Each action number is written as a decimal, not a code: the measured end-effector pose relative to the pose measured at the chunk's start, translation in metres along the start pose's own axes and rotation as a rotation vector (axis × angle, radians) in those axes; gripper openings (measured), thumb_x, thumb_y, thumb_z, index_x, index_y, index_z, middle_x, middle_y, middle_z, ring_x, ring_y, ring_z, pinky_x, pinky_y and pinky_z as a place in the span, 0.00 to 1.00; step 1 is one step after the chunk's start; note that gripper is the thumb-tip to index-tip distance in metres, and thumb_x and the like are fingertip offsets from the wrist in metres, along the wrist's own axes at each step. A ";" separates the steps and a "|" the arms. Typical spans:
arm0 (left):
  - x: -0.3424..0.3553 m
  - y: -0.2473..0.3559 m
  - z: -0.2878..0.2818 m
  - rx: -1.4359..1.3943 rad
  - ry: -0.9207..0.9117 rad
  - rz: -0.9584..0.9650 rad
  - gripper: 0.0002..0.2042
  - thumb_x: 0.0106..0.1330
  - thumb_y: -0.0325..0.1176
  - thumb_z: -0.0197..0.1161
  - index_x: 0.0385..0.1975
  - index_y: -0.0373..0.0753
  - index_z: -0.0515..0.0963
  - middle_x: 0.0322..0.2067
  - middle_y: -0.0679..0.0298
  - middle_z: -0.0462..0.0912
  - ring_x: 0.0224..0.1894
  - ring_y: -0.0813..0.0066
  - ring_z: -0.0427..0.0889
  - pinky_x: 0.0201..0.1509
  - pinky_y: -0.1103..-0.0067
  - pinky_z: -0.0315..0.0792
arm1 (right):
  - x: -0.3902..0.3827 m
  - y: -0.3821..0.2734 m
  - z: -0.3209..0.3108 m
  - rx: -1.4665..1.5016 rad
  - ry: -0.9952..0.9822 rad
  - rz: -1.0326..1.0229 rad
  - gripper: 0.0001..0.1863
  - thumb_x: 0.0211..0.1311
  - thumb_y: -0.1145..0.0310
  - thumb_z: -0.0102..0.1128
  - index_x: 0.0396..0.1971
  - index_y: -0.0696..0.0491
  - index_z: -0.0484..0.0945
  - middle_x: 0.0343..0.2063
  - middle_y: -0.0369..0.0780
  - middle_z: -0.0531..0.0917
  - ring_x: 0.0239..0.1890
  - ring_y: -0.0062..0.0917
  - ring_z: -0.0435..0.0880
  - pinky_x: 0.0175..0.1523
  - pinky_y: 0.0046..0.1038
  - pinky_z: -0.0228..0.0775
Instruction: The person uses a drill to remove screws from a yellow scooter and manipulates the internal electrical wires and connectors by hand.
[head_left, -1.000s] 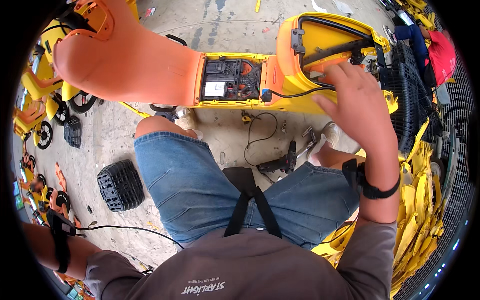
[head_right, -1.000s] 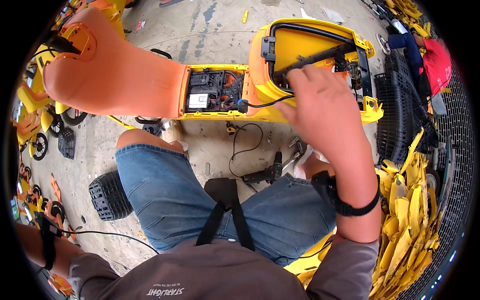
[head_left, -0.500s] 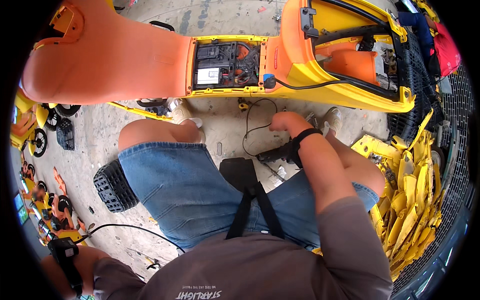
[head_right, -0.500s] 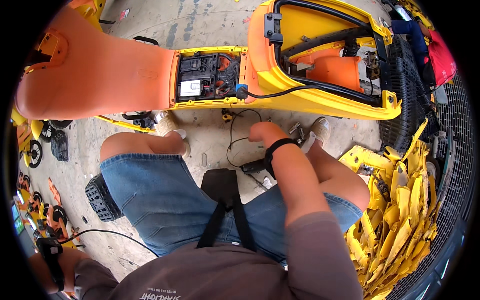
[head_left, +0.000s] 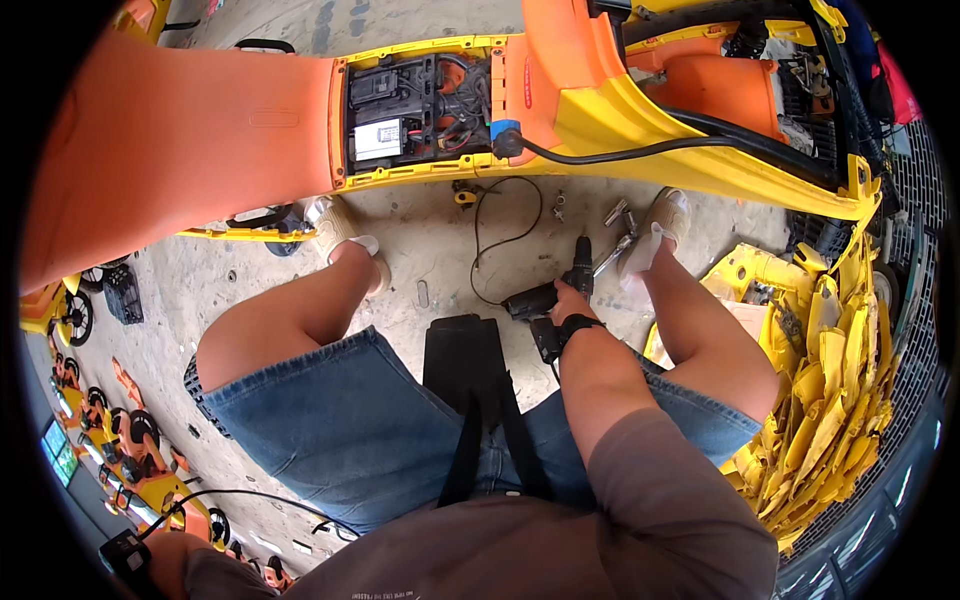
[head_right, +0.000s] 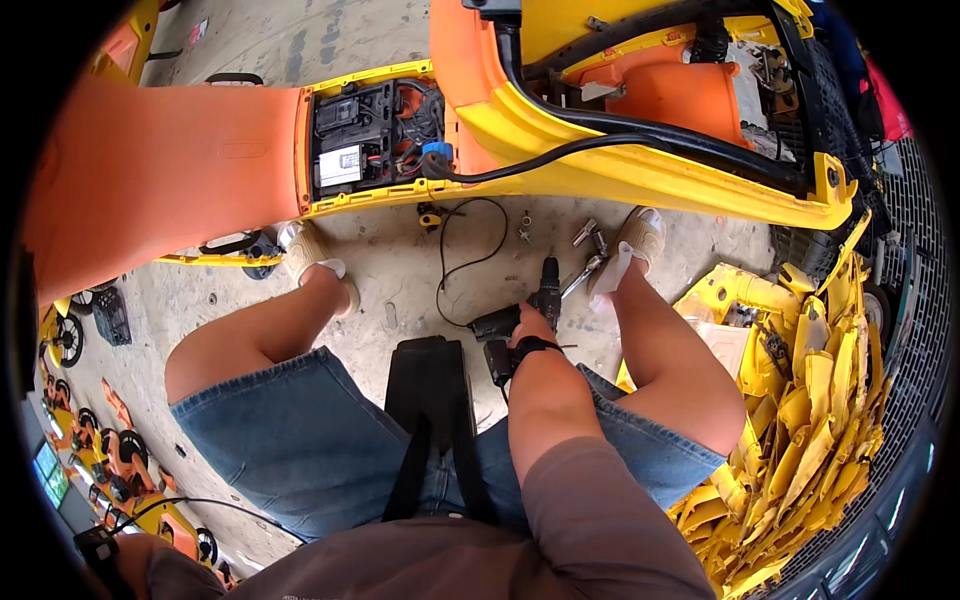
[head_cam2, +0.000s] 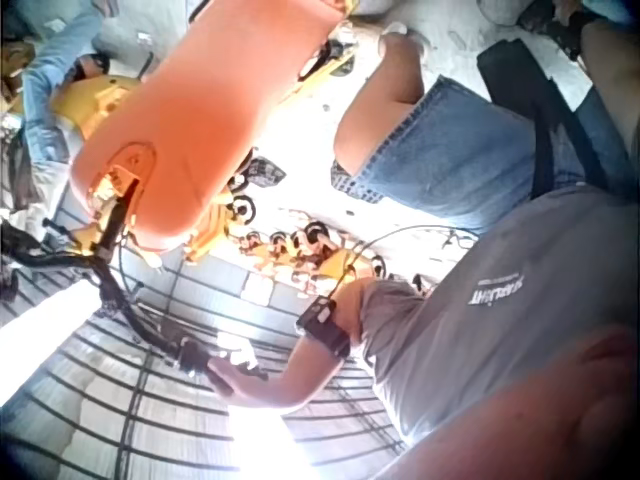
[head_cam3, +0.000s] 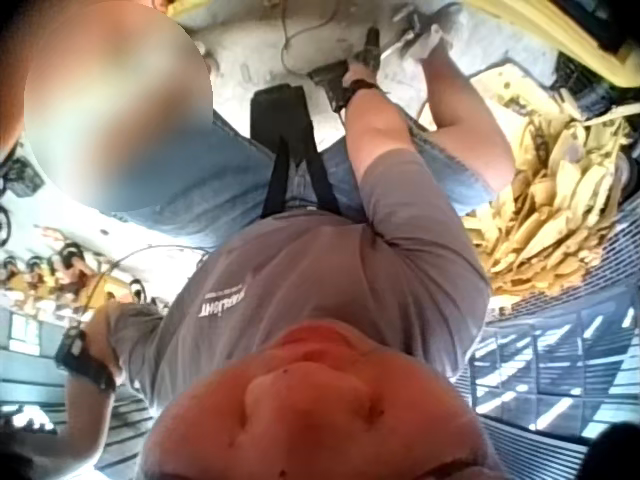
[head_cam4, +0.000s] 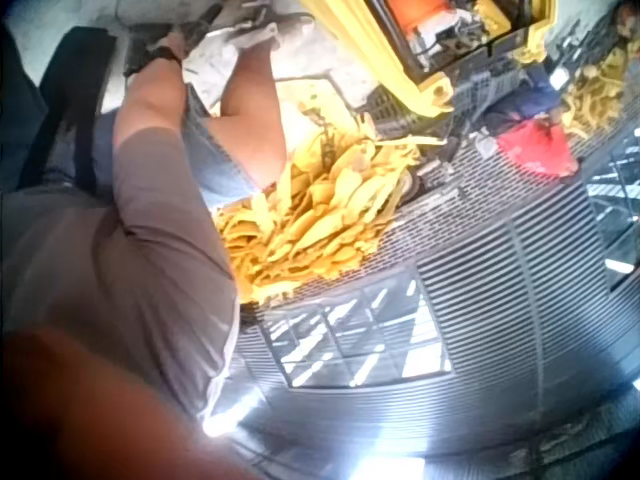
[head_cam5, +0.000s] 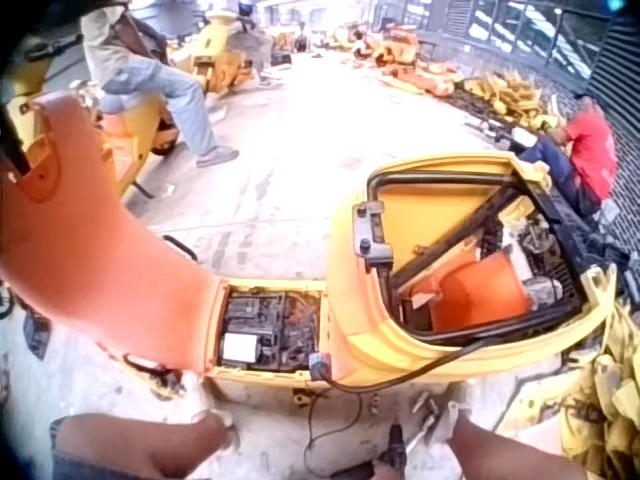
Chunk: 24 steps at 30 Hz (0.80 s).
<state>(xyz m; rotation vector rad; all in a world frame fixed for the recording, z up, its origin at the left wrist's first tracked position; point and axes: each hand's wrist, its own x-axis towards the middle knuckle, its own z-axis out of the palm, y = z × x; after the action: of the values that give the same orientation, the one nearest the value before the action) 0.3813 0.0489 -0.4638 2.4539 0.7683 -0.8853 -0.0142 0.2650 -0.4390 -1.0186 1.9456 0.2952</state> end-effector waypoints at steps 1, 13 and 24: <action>0.000 0.001 0.000 -0.010 0.002 -0.005 0.21 0.70 0.54 0.50 0.53 0.54 0.83 0.51 0.78 0.85 0.52 0.79 0.82 0.56 0.77 0.72 | 0.004 -0.002 0.002 0.045 -0.062 0.042 0.26 0.69 0.60 0.63 0.65 0.50 0.74 0.64 0.45 0.79 0.64 0.39 0.77 0.68 0.34 0.67; -0.031 0.009 -0.051 0.204 -0.051 0.225 0.24 0.72 0.55 0.53 0.47 0.41 0.83 0.41 0.66 0.85 0.41 0.73 0.82 0.47 0.74 0.72 | -0.005 -0.012 0.026 0.773 0.193 0.318 0.28 0.68 0.52 0.58 0.58 0.59 0.79 0.57 0.51 0.82 0.61 0.42 0.80 0.62 0.33 0.71; -0.344 0.141 -0.461 0.275 0.425 1.820 0.25 0.72 0.53 0.59 0.33 0.31 0.82 0.24 0.61 0.80 0.23 0.70 0.76 0.28 0.70 0.68 | -0.048 -0.120 -0.038 0.788 0.359 0.693 0.31 0.56 0.64 0.71 0.56 0.64 0.71 0.57 0.52 0.81 0.61 0.39 0.81 0.61 0.39 0.77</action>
<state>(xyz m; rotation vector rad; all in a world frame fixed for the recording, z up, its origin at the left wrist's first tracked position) 0.4527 0.0714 0.1232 2.2593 -1.4572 0.2912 0.0661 0.1940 -0.3573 0.1432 2.3816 -0.2991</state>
